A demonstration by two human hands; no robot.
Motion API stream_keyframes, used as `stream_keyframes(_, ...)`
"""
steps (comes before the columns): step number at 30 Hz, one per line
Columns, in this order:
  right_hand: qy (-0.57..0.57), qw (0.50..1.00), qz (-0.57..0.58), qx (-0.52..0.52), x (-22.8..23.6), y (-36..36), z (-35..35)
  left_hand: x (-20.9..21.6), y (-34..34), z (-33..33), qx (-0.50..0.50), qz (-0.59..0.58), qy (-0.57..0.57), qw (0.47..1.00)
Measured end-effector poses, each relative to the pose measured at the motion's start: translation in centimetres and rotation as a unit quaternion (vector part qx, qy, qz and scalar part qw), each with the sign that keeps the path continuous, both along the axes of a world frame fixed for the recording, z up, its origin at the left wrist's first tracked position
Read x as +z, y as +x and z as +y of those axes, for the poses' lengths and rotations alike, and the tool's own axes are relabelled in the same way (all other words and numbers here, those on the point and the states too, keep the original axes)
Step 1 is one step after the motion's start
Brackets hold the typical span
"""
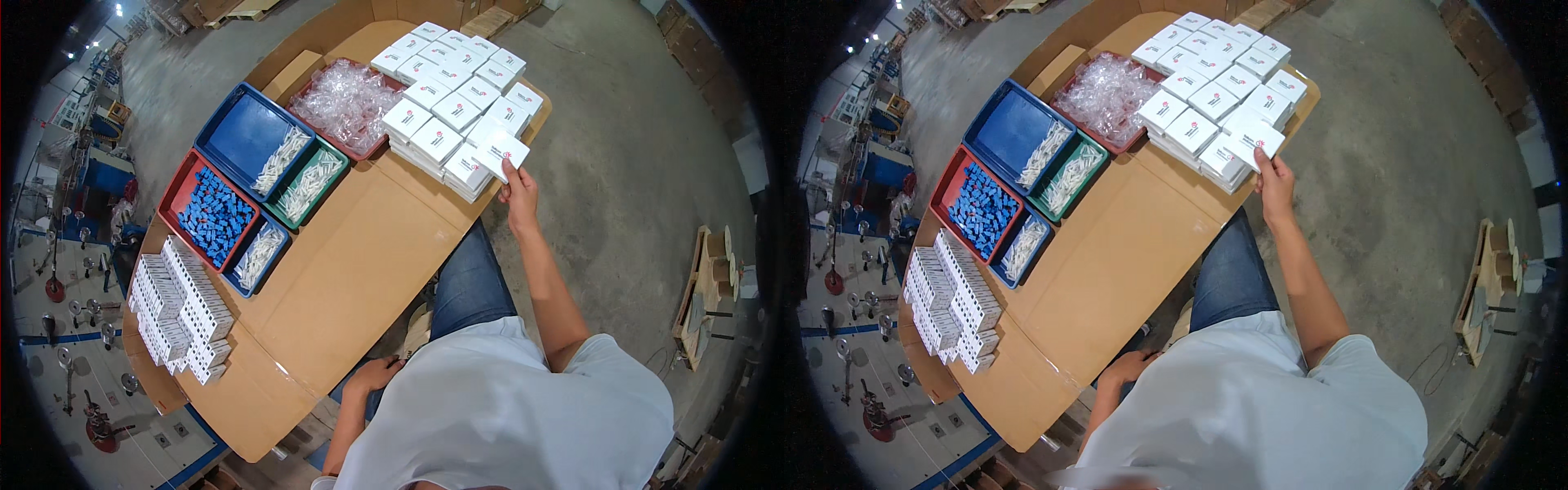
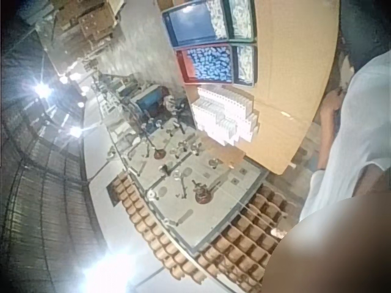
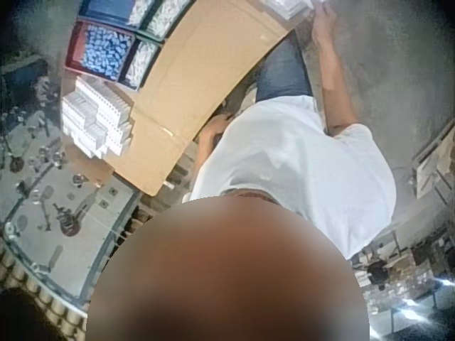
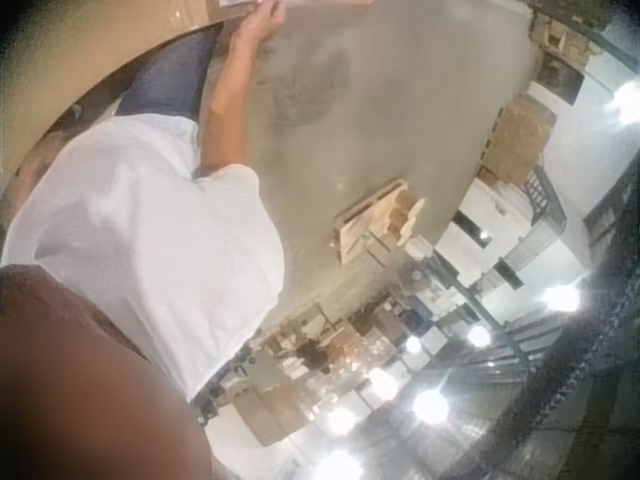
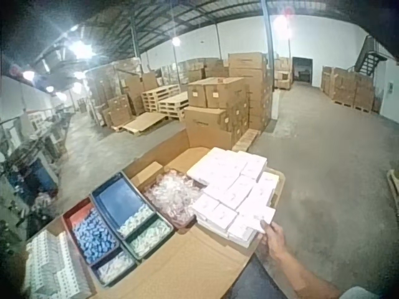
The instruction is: The person is packing small electronics or hardware components into small white boxes.
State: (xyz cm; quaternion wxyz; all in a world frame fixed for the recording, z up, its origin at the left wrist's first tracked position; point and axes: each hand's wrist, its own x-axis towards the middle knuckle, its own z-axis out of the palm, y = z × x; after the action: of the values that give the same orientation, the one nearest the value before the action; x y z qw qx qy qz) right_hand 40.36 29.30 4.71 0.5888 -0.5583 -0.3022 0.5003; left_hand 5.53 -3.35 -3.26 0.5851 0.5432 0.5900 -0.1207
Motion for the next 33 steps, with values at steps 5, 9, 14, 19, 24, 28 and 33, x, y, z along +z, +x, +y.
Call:
stream_keyframes(5, 0.037, 0.999, -0.001, 0.040, 2.0, -2.3, -1.4, 4.6, 2.3, 3.4, 0.036, 0.050, 0.040, 0.997)
stream_keyframes(9, 0.081, 0.994, 0.008, 0.069, 1.8, -4.6, -2.3, 10.0, 5.2, 9.4, 0.167, -0.058, 0.180, 0.968)
stream_keyframes(14, 0.087, 0.992, 0.030, 0.092, 2.6, -7.8, -4.2, 11.4, 9.2, 16.6, 0.388, -0.349, 0.286, 0.804)
stream_keyframes(19, 0.092, 0.985, 0.006, 0.146, 4.1, -9.6, -6.8, 13.1, 10.4, 20.8, 0.505, -0.441, 0.211, 0.711)
stream_keyframes(24, 0.131, 0.941, -0.180, 0.256, 4.8, -10.1, -7.2, 13.2, 10.0, 19.9, 0.565, -0.513, 0.194, 0.616)
stream_keyframes(28, 0.152, 0.929, -0.197, 0.274, 7.1, -11.5, -7.3, 13.7, 9.0, 18.8, 0.576, -0.485, 0.218, 0.621)
stream_keyframes(33, 0.170, 0.941, -0.137, 0.257, 6.3, -12.4, -7.3, 14.8, 8.7, 18.4, 0.557, -0.467, 0.260, 0.635)
